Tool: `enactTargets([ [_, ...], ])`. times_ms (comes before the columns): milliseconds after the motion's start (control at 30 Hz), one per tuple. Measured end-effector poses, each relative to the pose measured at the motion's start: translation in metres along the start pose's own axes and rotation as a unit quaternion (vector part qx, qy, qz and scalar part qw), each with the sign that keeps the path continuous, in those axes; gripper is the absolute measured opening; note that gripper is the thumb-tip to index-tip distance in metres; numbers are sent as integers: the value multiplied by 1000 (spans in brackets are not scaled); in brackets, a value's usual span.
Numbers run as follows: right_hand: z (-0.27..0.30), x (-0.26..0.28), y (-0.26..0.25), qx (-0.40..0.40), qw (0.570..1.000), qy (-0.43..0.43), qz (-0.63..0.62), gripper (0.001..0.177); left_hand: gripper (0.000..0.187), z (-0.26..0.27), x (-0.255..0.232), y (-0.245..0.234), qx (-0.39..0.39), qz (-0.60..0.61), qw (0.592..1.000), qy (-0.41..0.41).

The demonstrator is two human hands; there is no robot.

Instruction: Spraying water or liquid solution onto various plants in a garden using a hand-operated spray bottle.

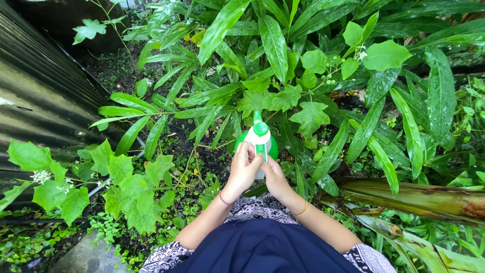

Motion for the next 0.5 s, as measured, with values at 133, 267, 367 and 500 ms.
enactTargets([
  [133, -1, -6, -4, -5, 1000, 4, -2, 33, 17, -1, 3, 1, 2, 1, 1000, -4],
  [267, 0, 6, 2, -12, 1000, -4, 16, 31, 15, -3, 10, 1, 6, 0, 1000, -10],
  [367, 1, 11, 5, -9, 1000, -6, 11, 31, 15, -4, 9, 1, 8, 3, 1000, -8],
  [500, -2, 1, 1, -13, 1000, -8, 8, 31, 16, -3, 3, 0, 9, 1, 1000, -13],
])
Point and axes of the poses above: each hand's wrist, its own z-axis away from the middle knuckle, its own y-axis out of the palm, x = y × z, the point moved 2 cm from there along -z, towards the middle knuckle, and after that the axes turned 10 degrees about y, right-handed, at the moved point
